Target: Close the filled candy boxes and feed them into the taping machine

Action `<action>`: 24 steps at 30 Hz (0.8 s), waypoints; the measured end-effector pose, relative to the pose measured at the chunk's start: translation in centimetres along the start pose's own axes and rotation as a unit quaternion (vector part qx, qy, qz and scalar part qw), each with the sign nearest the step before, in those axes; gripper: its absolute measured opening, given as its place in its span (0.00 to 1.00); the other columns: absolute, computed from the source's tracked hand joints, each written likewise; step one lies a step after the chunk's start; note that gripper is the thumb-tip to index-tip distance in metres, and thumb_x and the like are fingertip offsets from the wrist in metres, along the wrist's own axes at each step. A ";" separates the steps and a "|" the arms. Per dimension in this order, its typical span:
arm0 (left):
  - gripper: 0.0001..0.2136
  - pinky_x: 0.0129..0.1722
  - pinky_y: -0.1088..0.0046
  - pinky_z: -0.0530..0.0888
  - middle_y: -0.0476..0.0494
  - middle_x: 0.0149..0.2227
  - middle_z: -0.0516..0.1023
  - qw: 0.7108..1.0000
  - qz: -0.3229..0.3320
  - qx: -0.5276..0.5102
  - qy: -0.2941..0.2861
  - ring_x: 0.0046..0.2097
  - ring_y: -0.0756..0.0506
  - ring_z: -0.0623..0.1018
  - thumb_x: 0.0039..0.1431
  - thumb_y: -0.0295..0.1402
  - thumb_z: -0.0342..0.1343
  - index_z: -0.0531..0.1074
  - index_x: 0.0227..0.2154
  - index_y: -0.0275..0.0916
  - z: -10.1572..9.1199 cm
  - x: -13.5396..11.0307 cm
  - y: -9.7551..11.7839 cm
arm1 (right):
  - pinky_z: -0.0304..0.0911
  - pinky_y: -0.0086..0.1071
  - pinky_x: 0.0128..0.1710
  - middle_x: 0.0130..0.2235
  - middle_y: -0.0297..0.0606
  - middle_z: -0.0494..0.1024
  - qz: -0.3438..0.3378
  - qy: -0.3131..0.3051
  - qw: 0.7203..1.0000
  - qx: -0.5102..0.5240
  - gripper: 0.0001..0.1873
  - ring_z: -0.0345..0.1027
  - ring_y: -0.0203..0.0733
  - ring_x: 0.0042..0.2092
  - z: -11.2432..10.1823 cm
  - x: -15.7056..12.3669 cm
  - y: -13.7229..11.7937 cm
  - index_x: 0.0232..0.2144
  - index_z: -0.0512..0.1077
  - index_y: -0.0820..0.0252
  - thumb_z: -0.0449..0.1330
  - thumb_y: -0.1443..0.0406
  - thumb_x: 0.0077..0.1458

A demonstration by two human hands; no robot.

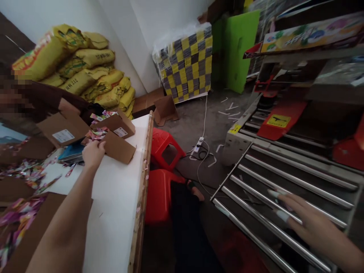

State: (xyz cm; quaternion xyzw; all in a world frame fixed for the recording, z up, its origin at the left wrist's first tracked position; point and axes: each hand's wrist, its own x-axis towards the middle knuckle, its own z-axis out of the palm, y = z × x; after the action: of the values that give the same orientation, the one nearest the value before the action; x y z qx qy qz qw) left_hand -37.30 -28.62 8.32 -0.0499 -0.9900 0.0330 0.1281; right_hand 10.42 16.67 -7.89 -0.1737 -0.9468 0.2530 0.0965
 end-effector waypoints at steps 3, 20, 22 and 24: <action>0.19 0.37 0.65 0.65 0.36 0.29 0.74 0.999 0.023 -0.021 0.043 0.40 0.38 0.74 0.57 0.45 0.40 0.70 0.25 0.38 -4.1 -3.9 -1.4 | 0.72 0.44 0.47 0.49 0.48 0.74 -0.027 -0.037 0.998 0.039 0.21 0.71 0.52 0.49 0.4 0.1 -1.8 0.46 0.71 0.59 0.48 0.56 0.55; 0.07 0.28 0.74 0.67 0.51 0.25 0.71 0.941 0.272 -0.178 0.095 0.26 0.50 0.72 0.61 0.35 0.51 0.69 0.29 0.42 -17.5 -32.2 6.9 | 0.40 0.58 0.63 0.68 0.47 0.26 -0.283 -0.139 0.869 0.381 0.52 0.21 0.63 0.67 -0.6 0.0 -33.1 0.63 0.50 0.55 0.70 0.55 0.41; 0.07 0.39 0.71 0.71 0.47 0.32 0.73 0.936 0.212 -0.231 0.159 0.35 0.47 0.74 0.62 0.34 0.48 0.70 0.36 0.41 -17.2 -31.6 5.2 | 0.37 0.60 0.63 0.68 0.47 0.29 -0.278 -0.124 0.879 0.366 0.45 0.17 0.63 0.66 0.1 0.1 -33.8 0.60 0.56 0.56 0.69 0.59 0.42; 0.11 0.47 0.63 0.71 0.44 0.38 0.73 0.933 0.069 -0.252 0.248 0.43 0.44 0.73 0.63 0.37 0.45 0.70 0.41 0.41 -16.1 -30.0 2.3 | 0.37 0.57 0.64 0.68 0.47 0.34 -0.259 -0.109 0.888 0.365 0.35 0.18 0.58 0.67 1.0 -0.2 -33.2 0.55 0.61 0.59 0.66 0.63 0.45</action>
State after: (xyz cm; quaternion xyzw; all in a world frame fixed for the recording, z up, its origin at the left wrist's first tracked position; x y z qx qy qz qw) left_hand -4.10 -28.72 16.19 -0.1550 -0.8966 -0.2226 0.3500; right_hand 1.02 -10.76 8.24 0.1534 -0.8034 0.5644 0.1118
